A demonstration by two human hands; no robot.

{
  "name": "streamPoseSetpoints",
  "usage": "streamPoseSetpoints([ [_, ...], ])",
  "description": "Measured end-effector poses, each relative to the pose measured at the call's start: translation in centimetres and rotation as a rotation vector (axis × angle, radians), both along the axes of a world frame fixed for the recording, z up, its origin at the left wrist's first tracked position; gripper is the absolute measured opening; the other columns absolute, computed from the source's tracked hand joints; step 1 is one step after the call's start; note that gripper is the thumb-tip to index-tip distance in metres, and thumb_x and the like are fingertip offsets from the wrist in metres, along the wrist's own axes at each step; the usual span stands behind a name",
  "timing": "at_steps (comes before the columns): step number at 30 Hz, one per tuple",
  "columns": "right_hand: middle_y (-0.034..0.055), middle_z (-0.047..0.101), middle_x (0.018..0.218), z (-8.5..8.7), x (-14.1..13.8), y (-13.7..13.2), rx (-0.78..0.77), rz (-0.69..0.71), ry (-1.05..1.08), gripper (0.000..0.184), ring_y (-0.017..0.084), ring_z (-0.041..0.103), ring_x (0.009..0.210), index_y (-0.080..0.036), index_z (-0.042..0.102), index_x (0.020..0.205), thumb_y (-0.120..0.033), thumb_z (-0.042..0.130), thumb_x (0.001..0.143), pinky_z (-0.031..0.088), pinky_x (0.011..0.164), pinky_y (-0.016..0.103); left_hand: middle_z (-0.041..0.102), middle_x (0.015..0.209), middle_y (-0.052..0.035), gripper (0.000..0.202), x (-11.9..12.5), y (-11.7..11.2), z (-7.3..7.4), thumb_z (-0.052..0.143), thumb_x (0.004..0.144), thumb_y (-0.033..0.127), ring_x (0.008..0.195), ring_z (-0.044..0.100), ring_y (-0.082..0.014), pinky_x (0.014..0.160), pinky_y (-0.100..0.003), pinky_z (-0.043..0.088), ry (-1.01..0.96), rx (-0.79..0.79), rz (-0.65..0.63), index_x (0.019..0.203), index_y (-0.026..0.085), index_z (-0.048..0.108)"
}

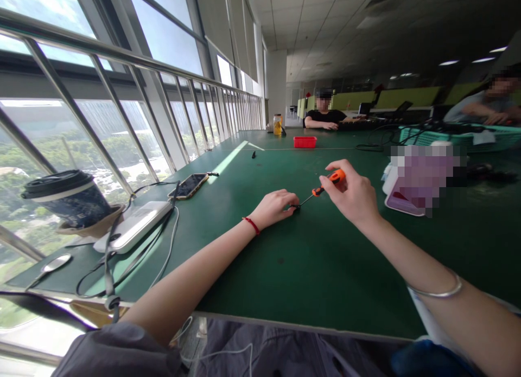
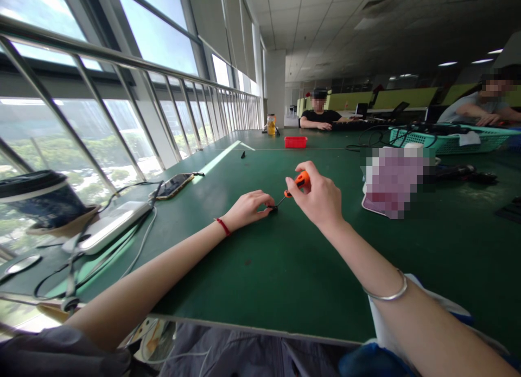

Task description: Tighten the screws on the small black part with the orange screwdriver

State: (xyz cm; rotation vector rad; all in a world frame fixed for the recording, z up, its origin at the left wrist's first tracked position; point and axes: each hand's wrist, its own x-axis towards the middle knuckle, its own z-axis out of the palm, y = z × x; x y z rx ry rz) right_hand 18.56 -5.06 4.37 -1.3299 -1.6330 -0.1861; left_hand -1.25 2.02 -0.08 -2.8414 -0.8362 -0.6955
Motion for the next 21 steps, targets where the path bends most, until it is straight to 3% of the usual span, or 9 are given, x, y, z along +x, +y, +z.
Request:
streamPoseSetpoints([
  [3, -0.0017, 0.051, 0.051, 0.2, 0.1, 0.0, 0.001, -0.032, -0.021, 0.030, 0.014, 0.049, 0.046, -0.024, 0.054, 0.076, -0.052, 0.047, 0.084, 0.028, 0.045, 0.024, 0.065, 0.087, -0.0024, 0.012, 0.0, 0.0, 0.0, 0.050, 0.083, 0.015, 0.082, 0.059, -0.0145, 0.073, -0.024, 0.045, 0.001, 0.014, -0.011, 0.090, 0.018, 0.059],
  [6, -0.0023, 0.053, 0.052, 0.4, 0.0, 0.1, -0.024, -0.030, -0.044, 0.018, 0.016, 0.051, 0.047, -0.024, 0.054, 0.085, -0.041, 0.051, 0.081, 0.029, 0.046, 0.025, 0.065, 0.087, -0.0027, 0.012, 0.0, -0.2, 0.2, 0.050, 0.083, 0.014, 0.082, 0.058, -0.0147, 0.073, -0.024, 0.044, 0.002, 0.024, -0.019, 0.089, 0.018, 0.059],
  [9, -0.0024, 0.055, 0.055, 0.7, -0.2, 0.1, -0.057, -0.040, -0.088, 0.020, 0.017, 0.052, 0.048, -0.023, 0.052, 0.093, -0.032, 0.054, 0.075, 0.029, 0.046, 0.025, 0.066, 0.087, -0.0026, 0.012, 0.0, -0.4, 0.3, 0.050, 0.083, 0.013, 0.082, 0.058, -0.0147, 0.072, -0.024, 0.044, 0.003, 0.023, -0.016, 0.089, 0.017, 0.059],
  [12, -0.0008, 0.056, 0.057, 1.1, -0.4, -0.1, -0.045, -0.047, -0.157, 0.016, 0.018, 0.053, 0.051, -0.024, 0.054, 0.086, -0.039, 0.050, 0.080, 0.027, 0.047, 0.025, 0.066, 0.088, -0.0024, 0.012, 0.0, -0.3, 0.1, 0.050, 0.083, 0.014, 0.082, 0.058, -0.0148, 0.073, -0.024, 0.044, 0.001, 0.021, -0.013, 0.090, 0.018, 0.059],
  [15, -0.0005, 0.054, 0.054, 1.4, -0.5, -0.2, -0.042, -0.063, -0.190, 0.026, 0.017, 0.051, 0.050, -0.025, 0.056, 0.079, -0.047, 0.044, 0.085, 0.026, 0.048, 0.026, 0.065, 0.087, -0.0024, 0.012, 0.1, -0.1, 0.0, 0.050, 0.083, 0.014, 0.083, 0.058, -0.0148, 0.073, -0.024, 0.044, -0.003, 0.019, -0.016, 0.090, 0.018, 0.059],
  [18, -0.0013, 0.055, 0.056, 1.4, -0.6, -0.2, -0.037, -0.066, -0.183, 0.018, 0.017, 0.049, 0.048, -0.025, 0.057, 0.091, -0.038, 0.049, 0.081, 0.027, 0.049, 0.026, 0.065, 0.087, -0.0027, 0.012, 0.1, 0.0, -0.1, 0.050, 0.083, 0.014, 0.083, 0.058, -0.0151, 0.073, -0.024, 0.044, -0.001, 0.019, -0.017, 0.090, 0.018, 0.059],
  [21, 0.0001, 0.061, 0.065, 1.4, -0.5, -0.3, -0.034, -0.054, -0.178, 0.024, 0.017, 0.051, 0.052, -0.023, 0.055, 0.098, -0.033, 0.052, 0.077, 0.027, 0.049, 0.025, 0.065, 0.086, -0.0028, 0.011, 0.1, 0.0, 0.0, 0.050, 0.083, 0.014, 0.082, 0.058, -0.0151, 0.073, -0.024, 0.044, 0.003, 0.030, -0.015, 0.089, 0.018, 0.059],
])
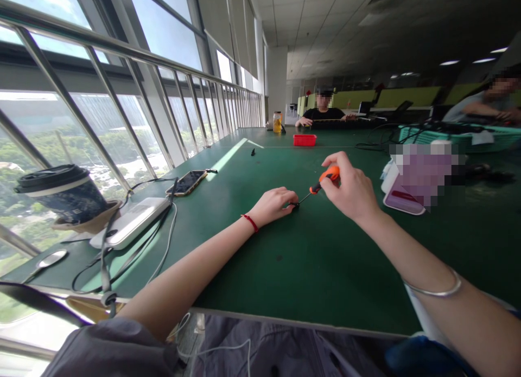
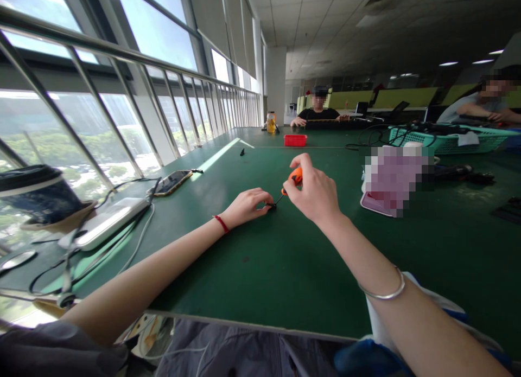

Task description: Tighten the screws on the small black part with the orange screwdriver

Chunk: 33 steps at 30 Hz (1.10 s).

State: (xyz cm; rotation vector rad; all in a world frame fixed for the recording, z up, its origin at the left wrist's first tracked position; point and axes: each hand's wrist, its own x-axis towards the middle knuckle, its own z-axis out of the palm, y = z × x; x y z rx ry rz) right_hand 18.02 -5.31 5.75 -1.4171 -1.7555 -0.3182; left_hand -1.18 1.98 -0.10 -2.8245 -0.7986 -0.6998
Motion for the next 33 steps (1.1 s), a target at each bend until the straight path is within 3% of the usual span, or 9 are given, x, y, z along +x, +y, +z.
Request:
streamPoseSetpoints([
  [5, 0.0006, 0.056, 0.055, 0.3, 0.1, -0.3, -0.039, -0.078, -0.034, 0.032, 0.016, 0.050, 0.051, -0.023, 0.059, 0.077, -0.049, 0.042, 0.085, 0.025, 0.048, 0.024, 0.065, 0.086, -0.0025, 0.013, 0.0, -0.1, 0.0, 0.050, 0.083, 0.014, 0.083, 0.058, -0.0147, 0.073, -0.024, 0.044, 0.008, 0.014, -0.002, 0.090, 0.017, 0.059],
  [10, -0.0007, 0.059, 0.062, 0.3, 0.2, -0.3, -0.063, -0.038, 0.027, 0.028, 0.016, 0.052, 0.052, -0.022, 0.056, 0.102, -0.037, 0.048, 0.080, 0.028, 0.049, 0.023, 0.065, 0.086, -0.0027, 0.013, 0.0, -0.1, 0.0, 0.049, 0.083, 0.014, 0.083, 0.058, -0.0148, 0.073, -0.024, 0.043, 0.015, 0.021, -0.004, 0.090, 0.017, 0.059],
  [16, 0.0006, 0.056, 0.057, 0.2, 0.3, -0.4, -0.107, -0.086, 0.062, 0.031, 0.018, 0.052, 0.054, -0.024, 0.061, 0.083, -0.051, 0.046, 0.082, 0.028, 0.048, 0.025, 0.065, 0.086, -0.0026, 0.013, 0.0, -0.1, 0.2, 0.049, 0.084, 0.015, 0.082, 0.058, -0.0145, 0.073, -0.024, 0.043, 0.010, 0.029, -0.005, 0.090, 0.017, 0.060],
  [18, -0.0004, 0.058, 0.062, 0.1, 0.3, -0.3, -0.096, -0.046, 0.110, 0.025, 0.017, 0.053, 0.055, -0.024, 0.059, 0.093, -0.043, 0.052, 0.078, 0.030, 0.050, 0.025, 0.066, 0.086, -0.0026, 0.012, 0.0, -0.2, 0.2, 0.049, 0.083, 0.015, 0.082, 0.058, -0.0146, 0.072, -0.024, 0.043, 0.008, 0.034, -0.008, 0.090, 0.017, 0.060],
  [21, -0.0010, 0.059, 0.069, -0.1, 0.4, 0.0, -0.088, 0.021, 0.211, 0.036, 0.016, 0.054, 0.057, -0.023, 0.052, 0.104, -0.040, 0.057, 0.073, 0.034, 0.052, 0.025, 0.066, 0.086, -0.0026, 0.012, 0.0, -0.1, 0.1, 0.050, 0.083, 0.014, 0.082, 0.058, -0.0148, 0.072, -0.024, 0.043, 0.013, 0.033, -0.012, 0.090, 0.017, 0.060],
  [25, -0.0005, 0.053, 0.058, -0.2, 0.3, 0.1, -0.145, -0.026, 0.251, 0.036, 0.017, 0.050, 0.055, -0.023, 0.056, 0.079, -0.058, 0.053, 0.075, 0.033, 0.051, 0.027, 0.066, 0.087, -0.0026, 0.013, -0.1, 0.0, 0.1, 0.049, 0.083, 0.015, 0.084, 0.058, -0.0149, 0.073, -0.024, 0.043, 0.013, 0.023, -0.019, 0.090, 0.017, 0.059],
  [27, 0.0001, 0.053, 0.059, -0.4, 0.3, 0.1, -0.139, -0.005, 0.258, 0.032, 0.017, 0.050, 0.057, -0.023, 0.056, 0.073, -0.055, 0.053, 0.075, 0.034, 0.053, 0.027, 0.066, 0.087, -0.0026, 0.013, -0.1, 0.0, 0.1, 0.049, 0.083, 0.015, 0.084, 0.058, -0.0150, 0.073, -0.024, 0.043, 0.015, 0.020, -0.017, 0.090, 0.017, 0.060],
  [29, -0.0010, 0.055, 0.064, -0.6, 0.3, 0.1, -0.115, 0.047, 0.290, 0.024, 0.016, 0.051, 0.058, -0.023, 0.057, 0.084, -0.044, 0.058, 0.072, 0.037, 0.055, 0.027, 0.066, 0.087, -0.0026, 0.013, -0.1, 0.0, 0.1, 0.049, 0.083, 0.015, 0.083, 0.058, -0.0151, 0.073, -0.024, 0.043, 0.018, 0.018, -0.011, 0.090, 0.017, 0.060],
  [33, -0.0029, 0.056, 0.070, -0.9, 0.2, 0.1, -0.102, 0.117, 0.361, 0.044, 0.014, 0.051, 0.057, -0.023, 0.049, 0.105, -0.036, 0.064, 0.065, 0.039, 0.056, 0.027, 0.066, 0.086, -0.0021, 0.012, 0.0, -0.1, 0.1, 0.050, 0.083, 0.015, 0.082, 0.058, -0.0146, 0.072, -0.024, 0.043, 0.002, 0.003, 0.008, 0.089, 0.018, 0.060],
])
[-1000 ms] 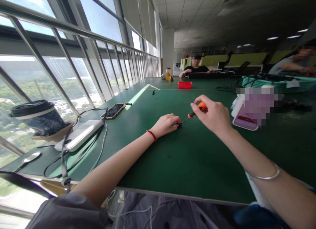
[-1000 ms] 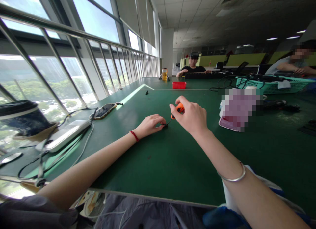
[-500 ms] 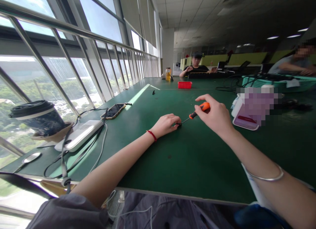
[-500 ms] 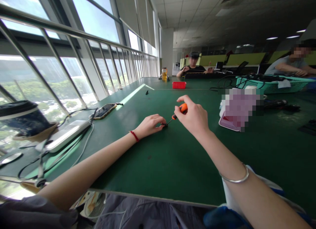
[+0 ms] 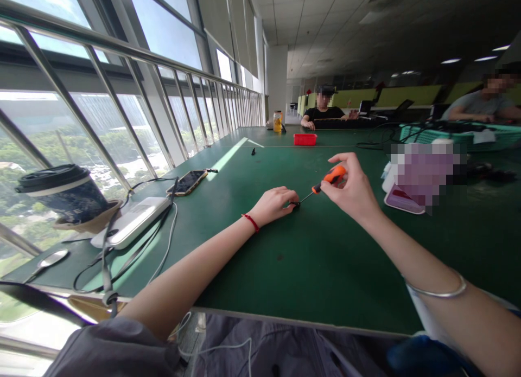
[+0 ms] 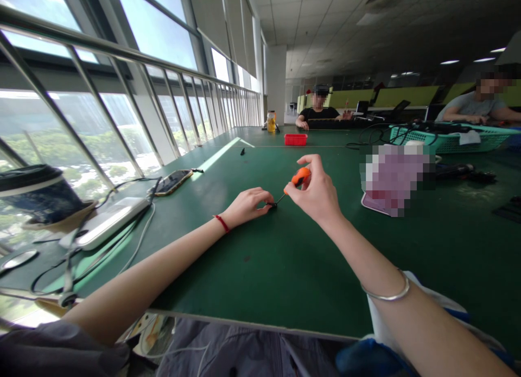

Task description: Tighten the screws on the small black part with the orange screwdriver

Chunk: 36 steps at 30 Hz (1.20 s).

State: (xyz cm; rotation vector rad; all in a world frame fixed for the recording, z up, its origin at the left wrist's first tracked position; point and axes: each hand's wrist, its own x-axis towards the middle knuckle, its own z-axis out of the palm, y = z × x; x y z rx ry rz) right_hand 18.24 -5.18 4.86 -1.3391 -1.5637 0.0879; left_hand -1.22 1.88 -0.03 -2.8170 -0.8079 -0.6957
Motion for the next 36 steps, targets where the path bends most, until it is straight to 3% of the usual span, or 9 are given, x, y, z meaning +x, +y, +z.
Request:
streamPoseSetpoints([
  [5, -0.0012, 0.054, 0.061, 0.0, -0.2, -0.2, -0.065, -0.006, -0.020, 0.027, 0.015, 0.050, 0.057, -0.022, 0.057, 0.079, -0.049, 0.056, 0.075, 0.037, 0.057, 0.028, 0.066, 0.086, -0.0008, 0.011, 0.0, 0.1, -0.1, 0.052, 0.082, 0.016, 0.082, 0.059, -0.0141, 0.074, -0.024, 0.044, -0.037, -0.032, 0.017, 0.088, 0.018, 0.060],
  [7, -0.0013, 0.056, 0.064, -0.1, -0.3, -0.2, -0.053, 0.020, -0.003, 0.021, 0.015, 0.051, 0.058, -0.022, 0.058, 0.083, -0.041, 0.059, 0.073, 0.038, 0.057, 0.027, 0.066, 0.086, -0.0006, 0.010, -0.1, 0.2, -0.1, 0.052, 0.082, 0.016, 0.082, 0.060, -0.0140, 0.074, -0.024, 0.044, -0.049, -0.044, 0.029, 0.089, 0.019, 0.060],
  [11, -0.0037, 0.055, 0.063, -0.5, -0.5, 0.1, -0.061, 0.032, 0.046, 0.036, 0.014, 0.051, 0.055, -0.023, 0.055, 0.099, -0.037, 0.064, 0.067, 0.039, 0.055, 0.027, 0.067, 0.087, -0.0004, 0.009, -0.1, 0.3, -0.3, 0.054, 0.083, 0.019, 0.081, 0.060, -0.0139, 0.074, -0.024, 0.045, -0.076, -0.072, 0.045, 0.089, 0.019, 0.061],
  [14, -0.0007, 0.057, 0.060, -0.4, -0.2, 0.2, -0.098, 0.077, -0.002, 0.025, 0.015, 0.053, 0.057, -0.021, 0.060, 0.079, -0.046, 0.057, 0.076, 0.038, 0.056, 0.028, 0.067, 0.086, -0.0003, 0.010, -0.1, 0.3, -0.4, 0.054, 0.084, 0.021, 0.082, 0.061, -0.0139, 0.075, -0.024, 0.046, -0.097, -0.100, 0.051, 0.090, 0.019, 0.061],
  [17, 0.0024, 0.063, 0.064, -0.2, 0.6, 0.3, -0.017, 0.132, 0.023, 0.031, 0.016, 0.056, 0.061, -0.020, 0.061, 0.065, -0.045, 0.051, 0.081, 0.040, 0.060, 0.028, 0.068, 0.087, -0.0010, 0.011, 0.0, 0.3, -0.4, 0.053, 0.085, 0.023, 0.082, 0.062, -0.0138, 0.075, -0.025, 0.047, -0.146, -0.135, 0.054, 0.090, 0.019, 0.062],
  [20, 0.0037, 0.067, 0.074, -0.7, 1.4, 1.0, 0.007, 0.127, 0.044, 0.028, 0.017, 0.060, 0.067, -0.020, 0.064, 0.076, -0.045, 0.052, 0.082, 0.042, 0.060, 0.028, 0.069, 0.088, -0.0016, 0.011, 0.1, 0.0, -0.2, 0.055, 0.084, 0.024, 0.082, 0.063, -0.0142, 0.076, -0.025, 0.048, -0.196, -0.163, 0.046, 0.090, 0.018, 0.063],
  [25, 0.0035, 0.069, 0.098, -3.2, 1.1, 2.5, -0.271, 0.223, -0.292, 0.024, 0.021, 0.063, 0.084, -0.025, 0.066, 0.089, -0.044, 0.060, 0.076, 0.046, 0.066, 0.032, 0.070, 0.087, -0.0015, 0.013, 0.4, -0.6, 0.2, 0.057, 0.083, 0.022, 0.083, 0.064, -0.0141, 0.078, -0.026, 0.049, -0.251, -0.185, 0.007, 0.093, 0.018, 0.065],
  [28, 0.0021, 0.069, 0.099, -4.0, 0.5, 2.9, -0.335, 0.210, -0.403, 0.019, 0.022, 0.063, 0.086, -0.027, 0.065, 0.090, -0.038, 0.060, 0.077, 0.045, 0.066, 0.032, 0.070, 0.089, -0.0016, 0.016, 0.5, -0.8, 0.2, 0.057, 0.083, 0.019, 0.085, 0.063, -0.0142, 0.080, -0.026, 0.049, -0.257, -0.178, -0.025, 0.096, 0.019, 0.066],
  [36, -0.0004, 0.070, 0.093, -4.2, 0.2, 2.5, -0.243, 0.167, -0.459, 0.012, 0.019, 0.063, 0.080, -0.027, 0.064, 0.086, -0.033, 0.057, 0.078, 0.042, 0.062, 0.027, 0.069, 0.088, -0.0026, 0.016, 0.7, -0.7, -0.3, 0.058, 0.082, 0.021, 0.086, 0.060, -0.0159, 0.079, -0.028, 0.048, -0.278, -0.129, 0.001, 0.094, 0.019, 0.068],
])
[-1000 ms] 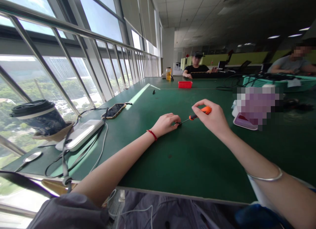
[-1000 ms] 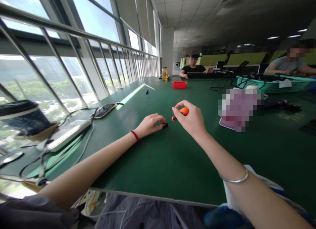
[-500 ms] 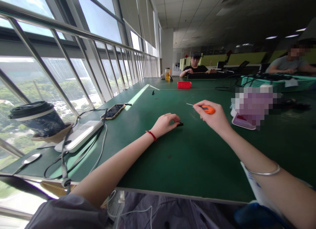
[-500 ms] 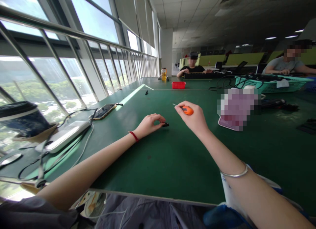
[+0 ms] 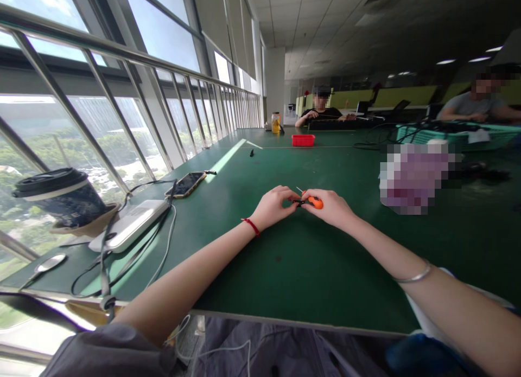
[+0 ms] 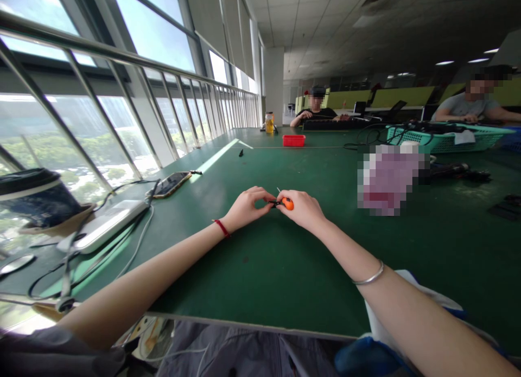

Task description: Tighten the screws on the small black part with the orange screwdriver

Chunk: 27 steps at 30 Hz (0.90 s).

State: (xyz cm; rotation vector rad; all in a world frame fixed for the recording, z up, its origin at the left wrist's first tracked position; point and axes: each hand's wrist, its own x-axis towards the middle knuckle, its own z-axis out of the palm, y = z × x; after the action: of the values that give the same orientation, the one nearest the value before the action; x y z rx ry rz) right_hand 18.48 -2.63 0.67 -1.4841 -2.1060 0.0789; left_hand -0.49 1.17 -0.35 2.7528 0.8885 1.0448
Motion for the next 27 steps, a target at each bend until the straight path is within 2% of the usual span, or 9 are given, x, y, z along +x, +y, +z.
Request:
streamPoseSetpoints([
  [4, 0.0000, 0.070, 0.094, -0.1, 0.0, 0.0, 0.041, 0.002, 0.001, 0.011, 0.019, 0.063, 0.079, -0.027, 0.064, 0.085, -0.033, 0.057, 0.078, 0.042, 0.060, 0.028, 0.068, 0.087, -0.0030, 0.013, -0.1, 0.1, 0.1, 0.058, 0.083, 0.024, 0.085, 0.060, -0.0166, 0.078, -0.029, 0.048, -0.002, -0.001, 0.005, 0.089, 0.018, 0.068],
  [13, 0.0003, 0.069, 0.085, -0.2, -0.1, 0.0, 0.026, -0.034, 0.020, 0.014, 0.019, 0.062, 0.074, -0.028, 0.065, 0.086, -0.036, 0.057, 0.078, 0.040, 0.056, 0.027, 0.069, 0.087, -0.0026, 0.010, 0.0, 0.0, 0.1, 0.061, 0.080, 0.025, 0.085, 0.061, -0.0168, 0.079, -0.029, 0.049, -0.036, -0.037, 0.051, 0.083, 0.019, 0.068],
  [20, 0.0014, 0.070, 0.090, -0.3, -0.2, 0.1, -0.034, -0.001, 0.020, 0.016, 0.020, 0.062, 0.075, -0.028, 0.065, 0.087, -0.037, 0.056, 0.077, 0.042, 0.058, 0.029, 0.071, 0.081, -0.0020, 0.010, 0.1, 0.0, -0.1, 0.064, 0.073, 0.022, 0.075, 0.064, -0.0138, 0.073, -0.024, 0.051, -0.142, -0.203, 0.024, 0.079, 0.016, 0.068],
  [23, 0.0022, 0.069, 0.088, 0.1, -0.1, 0.0, -0.022, -0.003, 0.121, 0.018, 0.020, 0.062, 0.074, -0.027, 0.064, 0.089, -0.036, 0.054, 0.077, 0.044, 0.060, 0.030, 0.071, 0.079, -0.0019, 0.010, 0.0, 0.2, -0.1, 0.063, 0.073, 0.021, 0.073, 0.064, -0.0130, 0.071, -0.023, 0.051, -0.134, -0.234, 0.019, 0.078, 0.015, 0.069],
  [26, -0.0003, 0.065, 0.072, 1.1, 0.3, -0.3, 0.088, -0.062, 0.327, 0.024, 0.018, 0.060, 0.067, -0.025, 0.057, 0.096, -0.032, 0.057, 0.074, 0.044, 0.061, 0.029, 0.071, 0.078, -0.0018, 0.011, -0.2, 0.4, -0.1, 0.062, 0.073, 0.022, 0.072, 0.064, -0.0133, 0.069, -0.023, 0.051, -0.053, -0.213, 0.059, 0.078, 0.015, 0.069],
  [27, -0.0008, 0.064, 0.071, 1.5, 0.5, -0.5, 0.153, -0.080, 0.403, 0.022, 0.018, 0.059, 0.066, -0.024, 0.055, 0.092, -0.032, 0.059, 0.072, 0.044, 0.061, 0.029, 0.071, 0.079, -0.0019, 0.011, -0.2, 0.5, -0.1, 0.062, 0.073, 0.023, 0.071, 0.064, -0.0136, 0.068, -0.023, 0.051, -0.015, -0.198, 0.075, 0.078, 0.016, 0.069],
])
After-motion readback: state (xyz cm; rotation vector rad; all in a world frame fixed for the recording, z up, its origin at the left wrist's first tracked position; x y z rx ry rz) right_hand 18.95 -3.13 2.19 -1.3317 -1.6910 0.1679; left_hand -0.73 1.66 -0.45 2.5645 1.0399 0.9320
